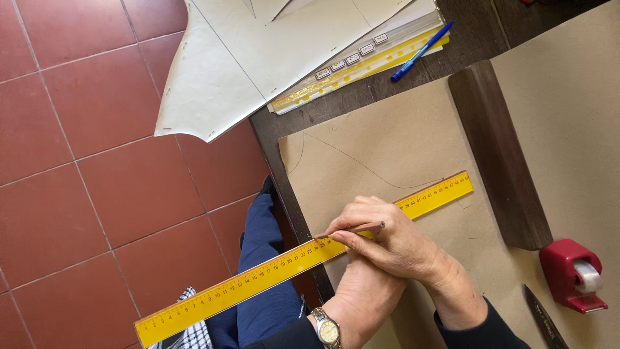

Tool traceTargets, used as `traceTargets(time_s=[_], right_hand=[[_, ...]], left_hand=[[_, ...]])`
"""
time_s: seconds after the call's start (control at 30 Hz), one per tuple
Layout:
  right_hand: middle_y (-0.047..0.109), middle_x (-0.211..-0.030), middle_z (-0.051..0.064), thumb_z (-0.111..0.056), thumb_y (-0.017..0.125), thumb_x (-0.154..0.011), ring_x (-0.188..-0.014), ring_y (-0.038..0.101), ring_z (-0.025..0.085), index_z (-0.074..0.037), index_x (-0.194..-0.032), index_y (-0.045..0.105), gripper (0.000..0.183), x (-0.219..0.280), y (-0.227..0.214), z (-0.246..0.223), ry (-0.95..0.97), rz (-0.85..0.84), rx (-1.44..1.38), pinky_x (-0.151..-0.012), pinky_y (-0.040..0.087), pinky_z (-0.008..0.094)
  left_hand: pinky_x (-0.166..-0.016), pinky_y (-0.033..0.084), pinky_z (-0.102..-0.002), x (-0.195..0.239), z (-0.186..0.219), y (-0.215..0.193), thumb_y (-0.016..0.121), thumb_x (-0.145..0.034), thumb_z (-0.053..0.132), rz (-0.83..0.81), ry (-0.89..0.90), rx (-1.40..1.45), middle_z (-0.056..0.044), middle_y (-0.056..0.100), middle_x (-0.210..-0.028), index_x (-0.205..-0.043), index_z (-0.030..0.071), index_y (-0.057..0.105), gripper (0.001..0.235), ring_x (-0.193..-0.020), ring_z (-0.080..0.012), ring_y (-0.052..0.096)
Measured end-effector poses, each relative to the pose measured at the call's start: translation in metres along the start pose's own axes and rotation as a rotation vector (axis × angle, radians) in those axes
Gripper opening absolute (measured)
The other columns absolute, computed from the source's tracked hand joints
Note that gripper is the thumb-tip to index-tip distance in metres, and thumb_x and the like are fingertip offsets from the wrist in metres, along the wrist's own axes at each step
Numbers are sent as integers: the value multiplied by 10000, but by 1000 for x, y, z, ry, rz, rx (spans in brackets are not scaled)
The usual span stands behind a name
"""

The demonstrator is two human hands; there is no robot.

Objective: The person uses a yellow ruler and a pencil to draw straight lines and mark measurements on a large sheet of brown paper. They repeatedly reposition the ruler to create a pattern of intersecting lines and curves on the paper surface.

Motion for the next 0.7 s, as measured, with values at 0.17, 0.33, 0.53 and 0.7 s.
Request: traceTargets(time_s=[0.17, 0.33, 0.53, 0.7], right_hand=[[649, -694, 78, -217, 563, -936, -681, 622, 278, -122, -884, 696, 172, -1, -4, -1, -8, -10, 7, -664, 485, 362], [701, -795, 37, -174, 584, -908, -709, 615, 164, -48, -889, 667, 152, 12, -30, 15, 5, 12, 24, -656, 491, 280], [727, -788, 10, -175, 595, -892, -738, 666, 87, -69, -823, 744, 196, 42, -92, 69, 380, 99, 77, -670, 513, 210], [760, -806, -6, -264, 540, -935, -741, 609, 94, -84, -823, 699, 264, 66, -135, 101, 652, 183, 209, -679, 457, 239]], left_hand=[[-825, 445, -743, -45, -45, -33, 643, -709, 183, 8, 11, -14, -234, 498, -1388, -1230, 90, 638, 529, -1178, -400, 487], [-819, 445, -750, -101, -93, -62, 647, -699, 177, 19, 22, -25, -239, 506, -1383, -1200, 89, 665, 509, -1175, -408, 488], [-719, 528, -686, -101, -94, -73, 472, -827, 125, -26, 75, -100, -342, 361, -1457, -1095, 34, 694, 359, -1274, -542, 399], [-691, 559, -686, -103, -95, -71, 490, -854, 82, -95, 118, -111, -368, 341, -1452, -1072, 16, 695, 306, -1257, -570, 392]])
Point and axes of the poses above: each hand's wrist, its own x-axis away from the middle knuckle, its own y-axis out of the palm, z = x × y, the point moved 8 cm from there along -x, towards the middle knuckle
